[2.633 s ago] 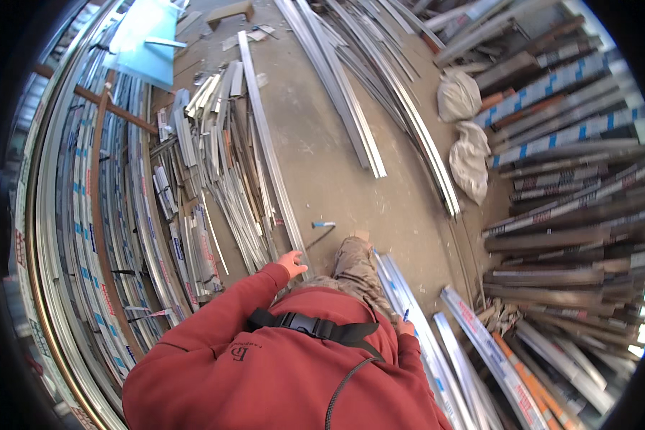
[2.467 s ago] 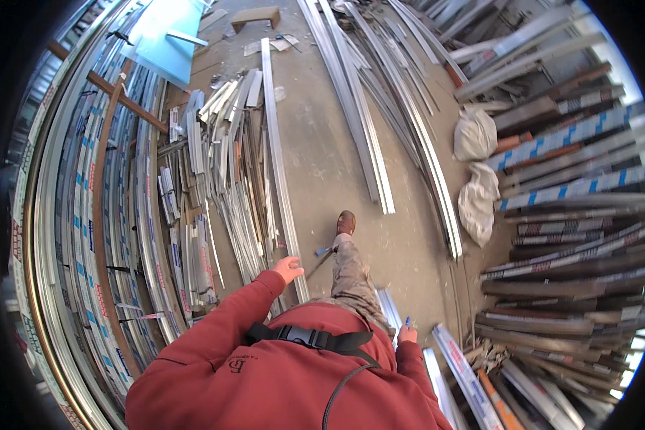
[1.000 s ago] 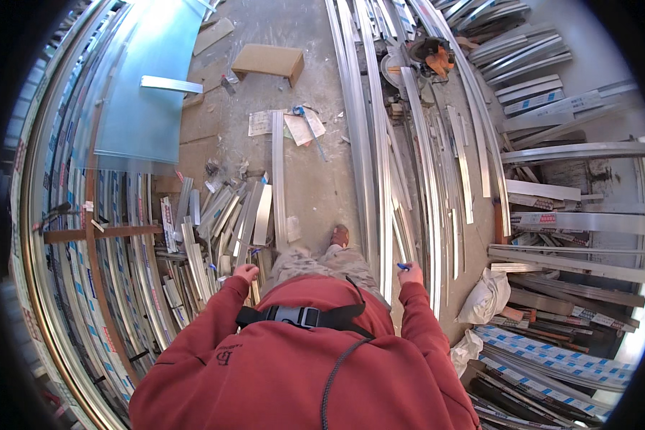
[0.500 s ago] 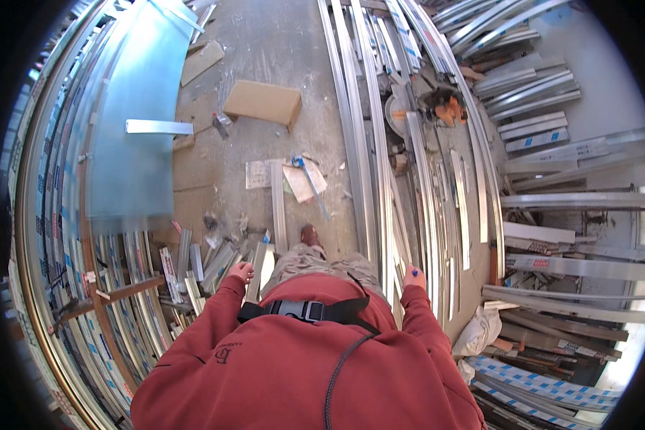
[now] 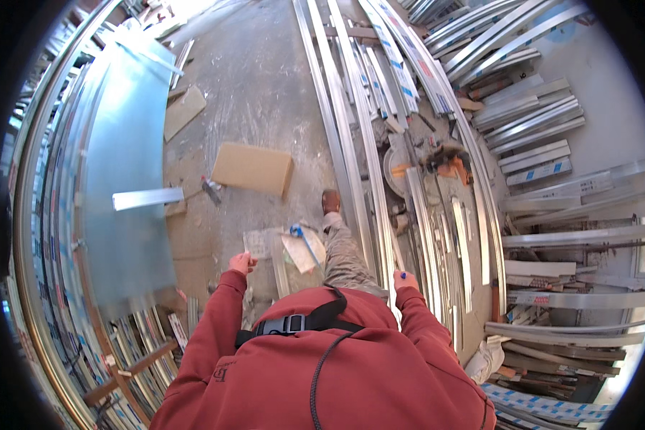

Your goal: The person selects long aluminum profiles from a rack, carries them to a miter saw, marks them with a pen, and cuts them to length. The cut pieces are placed on the floor.

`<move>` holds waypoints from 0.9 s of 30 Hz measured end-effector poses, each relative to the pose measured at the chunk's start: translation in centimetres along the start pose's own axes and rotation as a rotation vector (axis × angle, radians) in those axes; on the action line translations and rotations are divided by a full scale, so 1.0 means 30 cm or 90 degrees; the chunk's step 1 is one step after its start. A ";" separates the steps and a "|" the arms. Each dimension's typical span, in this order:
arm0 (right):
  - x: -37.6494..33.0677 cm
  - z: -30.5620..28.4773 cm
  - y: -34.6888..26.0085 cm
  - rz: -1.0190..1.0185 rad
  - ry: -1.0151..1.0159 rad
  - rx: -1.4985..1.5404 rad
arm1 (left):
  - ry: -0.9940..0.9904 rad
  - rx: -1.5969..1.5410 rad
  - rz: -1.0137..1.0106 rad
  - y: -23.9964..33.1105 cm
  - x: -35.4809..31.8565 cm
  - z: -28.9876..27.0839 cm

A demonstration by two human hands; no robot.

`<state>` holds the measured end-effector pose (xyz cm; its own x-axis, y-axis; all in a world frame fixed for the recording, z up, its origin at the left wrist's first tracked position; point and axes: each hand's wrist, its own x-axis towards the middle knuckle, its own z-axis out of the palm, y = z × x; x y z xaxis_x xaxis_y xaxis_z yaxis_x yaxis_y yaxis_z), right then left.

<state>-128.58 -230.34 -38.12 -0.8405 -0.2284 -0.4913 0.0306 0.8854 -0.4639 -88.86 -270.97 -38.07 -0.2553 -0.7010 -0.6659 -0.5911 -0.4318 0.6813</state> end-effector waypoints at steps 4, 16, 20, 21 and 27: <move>0.354 0.051 -0.264 0.001 -0.112 -0.024 | -0.009 0.113 -0.024 0.088 0.270 -0.002; 0.834 -0.079 -1.138 0.060 -0.123 0.393 | -0.041 0.293 0.178 1.142 0.745 0.250; 0.820 -0.097 -1.112 0.248 -0.066 0.366 | -0.127 0.314 0.073 1.419 0.931 0.310; 0.786 -0.124 -1.137 0.307 -0.059 0.401 | -0.149 0.411 0.105 1.492 0.965 0.317; 0.703 -0.011 -1.146 0.470 0.001 0.448 | -0.341 0.778 0.293 1.680 1.308 0.375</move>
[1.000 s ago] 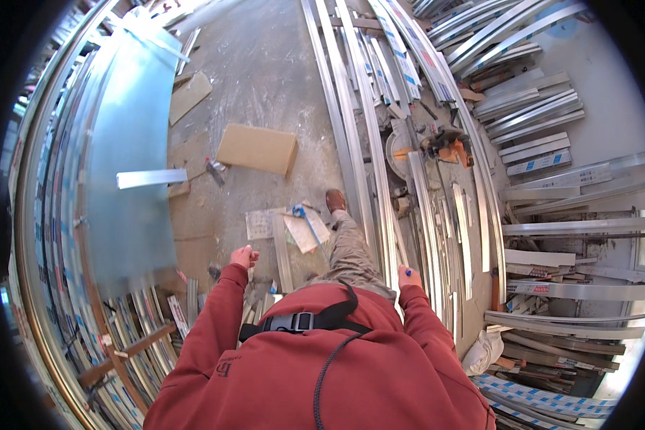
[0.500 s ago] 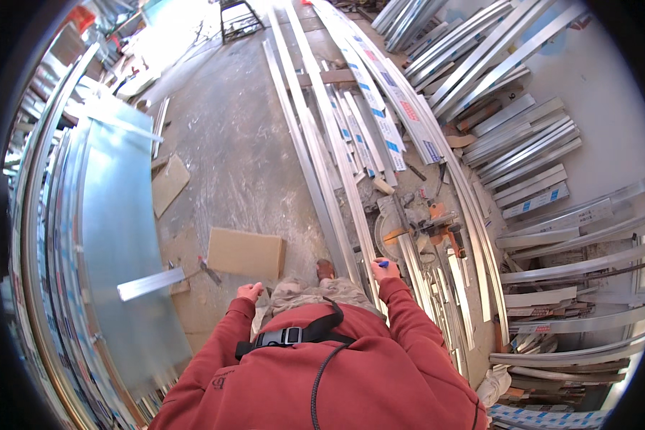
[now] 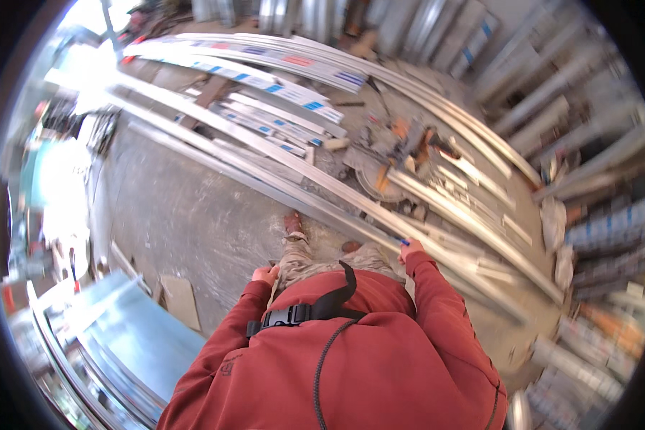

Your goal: The person selects long aluminum profiles from a rack, carries them to a miter saw, marks them with a pen, and cuts them to length. The cut pieces are placed on the floor.

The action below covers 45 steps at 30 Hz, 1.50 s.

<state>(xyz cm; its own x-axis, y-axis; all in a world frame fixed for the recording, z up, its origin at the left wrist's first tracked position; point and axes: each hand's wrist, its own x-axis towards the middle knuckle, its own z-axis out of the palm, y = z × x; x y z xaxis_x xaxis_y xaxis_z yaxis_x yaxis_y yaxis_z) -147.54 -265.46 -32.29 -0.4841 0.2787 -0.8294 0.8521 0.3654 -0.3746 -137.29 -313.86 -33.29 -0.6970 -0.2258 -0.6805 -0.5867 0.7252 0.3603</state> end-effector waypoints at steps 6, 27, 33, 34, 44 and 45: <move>-0.034 0.323 0.216 -0.011 0.146 0.120 | -0.217 0.230 0.127 0.161 0.243 -0.228; 1.296 -0.020 0.549 -0.262 0.589 0.539 | -0.247 0.391 0.361 0.201 1.367 0.453; 1.504 -0.099 0.561 -0.374 0.496 0.479 | -0.264 0.429 0.429 0.465 1.436 0.556; 1.534 -0.106 0.565 -0.393 0.494 0.471 | -0.256 0.424 0.465 0.505 1.420 0.563; 1.655 -0.116 0.592 -0.413 0.459 0.509 | -0.255 0.408 0.537 0.692 1.259 0.583; 1.661 -0.113 0.594 -0.406 0.460 0.518 | -0.254 0.412 0.536 0.681 1.262 0.580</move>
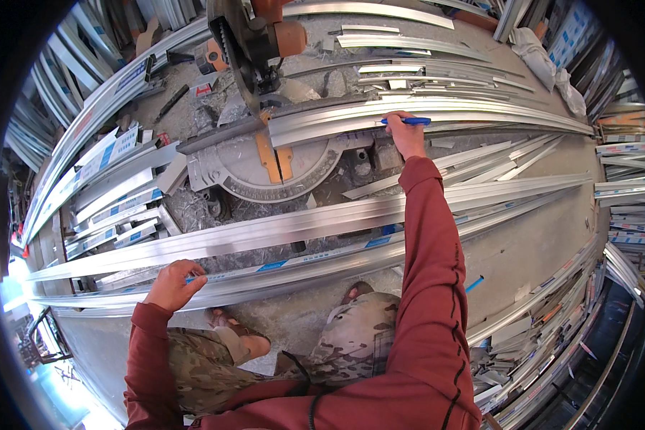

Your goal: The person selects long aluminum profiles from a rack, carries them to a miter saw, marks them with a pen, and cuts them to length. The cut pieces are placed on the floor.

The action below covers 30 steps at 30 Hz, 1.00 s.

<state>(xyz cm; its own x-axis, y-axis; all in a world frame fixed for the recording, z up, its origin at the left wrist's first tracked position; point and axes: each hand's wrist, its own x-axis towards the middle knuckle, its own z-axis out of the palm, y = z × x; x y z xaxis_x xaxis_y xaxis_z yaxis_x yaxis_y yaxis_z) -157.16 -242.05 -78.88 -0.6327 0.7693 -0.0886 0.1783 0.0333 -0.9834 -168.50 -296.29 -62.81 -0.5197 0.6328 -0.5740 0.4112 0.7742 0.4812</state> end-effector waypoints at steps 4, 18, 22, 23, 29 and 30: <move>0.011 -0.019 0.016 -0.006 -0.011 -0.002 | -0.004 0.010 0.005 -0.028 0.001 0.009; -0.015 0.009 -0.005 -0.014 0.040 0.005 | -0.010 0.026 0.016 -0.011 0.010 0.006; -0.033 -0.006 -0.012 0.000 0.053 -0.019 | 0.002 0.032 0.044 -0.021 0.016 0.004; -0.052 -0.013 -0.041 0.013 0.052 -0.016 | 0.006 0.031 0.050 -0.026 0.013 0.007; -0.345 -0.215 -0.103 0.011 0.075 -0.002 | -0.164 0.013 0.055 -0.123 0.094 -0.034; -0.451 -0.256 -0.112 0.080 0.098 -0.027 | -0.192 -0.009 0.075 -0.144 0.111 -0.018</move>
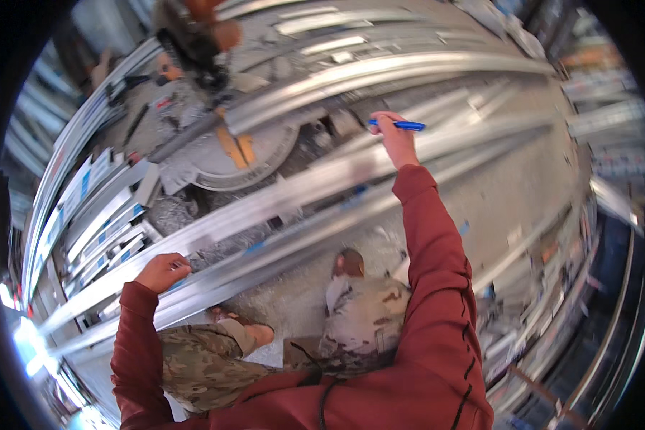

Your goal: The person selects long aluminum profiles from a rack, carries them to a miter saw, marks them with a pen, and cuts them to length. The cut pieces are placed on the floor.

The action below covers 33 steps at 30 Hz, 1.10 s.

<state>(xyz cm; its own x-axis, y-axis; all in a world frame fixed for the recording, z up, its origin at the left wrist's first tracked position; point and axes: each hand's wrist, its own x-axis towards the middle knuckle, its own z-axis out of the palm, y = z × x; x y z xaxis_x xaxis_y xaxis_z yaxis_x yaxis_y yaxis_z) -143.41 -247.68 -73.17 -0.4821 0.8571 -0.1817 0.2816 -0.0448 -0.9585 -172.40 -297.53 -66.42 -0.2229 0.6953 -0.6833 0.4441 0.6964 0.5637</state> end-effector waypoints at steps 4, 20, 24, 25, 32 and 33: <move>-0.467 -0.163 0.124 -0.025 0.036 -0.046 | -0.049 -0.134 0.008 -0.012 -0.003 -0.004; -2.021 -0.817 0.990 0.333 0.592 -0.198 | 0.036 -0.609 -0.080 -0.525 -0.542 0.045; -1.892 -0.884 0.980 0.226 0.510 -0.205 | 0.135 -0.628 -0.142 -0.631 -0.634 -0.030; -1.873 -0.889 0.980 0.228 0.501 -0.155 | 0.148 -0.631 -0.153 -0.649 -0.650 -0.033; -1.814 -0.910 1.030 0.262 0.496 0.003 | 0.192 -0.620 -0.200 -0.603 -0.672 -0.070; -1.810 -0.912 1.037 0.260 0.506 0.002 | 0.194 -0.620 -0.203 -0.600 -0.681 -0.071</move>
<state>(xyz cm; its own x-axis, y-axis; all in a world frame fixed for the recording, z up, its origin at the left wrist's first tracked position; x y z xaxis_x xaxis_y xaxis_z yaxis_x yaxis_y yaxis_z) -85.77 -281.58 -87.09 0.3730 0.8765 -0.3044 0.3025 -0.4250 -0.8531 -177.70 -323.89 -61.62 -0.4742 0.3776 -0.7953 -0.5272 0.6017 0.6000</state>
